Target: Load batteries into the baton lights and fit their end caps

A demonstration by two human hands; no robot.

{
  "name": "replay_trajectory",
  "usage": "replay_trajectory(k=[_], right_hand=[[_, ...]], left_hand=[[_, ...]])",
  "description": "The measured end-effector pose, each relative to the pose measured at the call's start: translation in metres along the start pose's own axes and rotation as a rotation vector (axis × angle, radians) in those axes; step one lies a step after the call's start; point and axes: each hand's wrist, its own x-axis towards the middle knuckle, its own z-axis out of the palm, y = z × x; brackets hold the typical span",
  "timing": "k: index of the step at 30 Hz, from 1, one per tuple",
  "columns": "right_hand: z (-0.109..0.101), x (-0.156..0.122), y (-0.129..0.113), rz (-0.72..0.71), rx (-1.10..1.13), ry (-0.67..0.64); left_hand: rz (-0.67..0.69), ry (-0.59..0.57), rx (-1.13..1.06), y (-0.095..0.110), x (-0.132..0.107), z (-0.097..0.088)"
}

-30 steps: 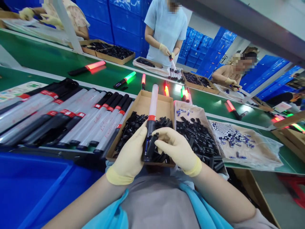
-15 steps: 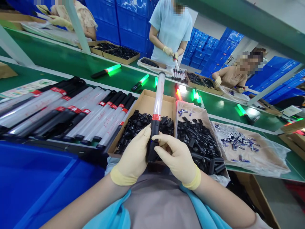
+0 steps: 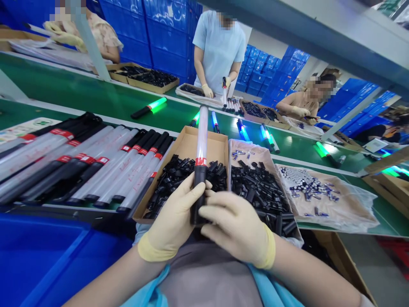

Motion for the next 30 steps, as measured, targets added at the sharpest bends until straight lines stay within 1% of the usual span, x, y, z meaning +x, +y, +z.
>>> replay_trajectory(k=[1,2,3,4,5,6,7,9,10,12,15,18,21,23,25,27,30], right_hand=[[0.001,0.002,0.001,-0.125,-0.079,-0.113],[0.003,0.006,0.003,-0.222,-0.152,-0.196],[0.005,0.012,0.008,-0.278,-0.212,-0.244],[0.007,0.019,0.017,-0.3,-0.252,-0.264],[0.009,0.028,0.029,-0.296,-0.273,-0.264],[0.009,0.038,0.044,-0.26,-0.28,-0.257],[0.009,0.05,0.062,-0.179,-0.286,-0.253],[0.006,0.075,0.106,0.045,-0.313,-0.259],[0.005,0.088,0.13,0.154,-0.335,-0.269],[0.004,0.112,0.178,0.298,-0.385,-0.291],[0.012,0.138,0.238,0.384,-0.431,-0.312],[0.033,0.151,0.279,0.455,-0.453,-0.328],[0.052,0.155,0.306,0.515,-0.465,-0.325],[0.056,0.154,0.321,0.564,-0.48,-0.31],[0.053,0.152,0.332,0.612,-0.503,-0.279],[0.045,0.15,0.338,0.638,-0.527,-0.237],[0.039,0.153,0.336,0.613,-0.532,-0.214]], left_hand=[[-0.057,0.041,-0.03,0.001,0.002,-0.001],[-0.117,0.065,-0.064,0.003,0.004,-0.001],[-0.166,0.062,-0.1,0.005,0.007,-0.002],[-0.185,0.031,-0.135,0.008,0.01,-0.002],[-0.171,-0.012,-0.164,0.011,0.013,-0.003],[-0.13,-0.05,-0.181,0.014,0.015,-0.004],[-0.069,-0.066,-0.186,0.018,0.017,-0.007],[0.039,-0.024,-0.162,0.024,0.019,-0.014],[0.062,0.006,-0.135,0.027,0.019,-0.02],[0.071,0.034,-0.068,0.031,0.016,-0.033],[0.108,0.076,0.045,0.034,0.011,-0.057],[0.172,0.182,0.132,0.034,0.011,-0.082],[0.217,0.289,0.189,0.035,0.014,-0.102],[0.241,0.346,0.204,0.037,0.014,-0.11],[0.252,0.387,0.195,0.042,0.013,-0.114],[0.236,0.407,0.19,0.047,0.011,-0.114],[0.195,0.382,0.239,0.054,0.009,-0.109]])
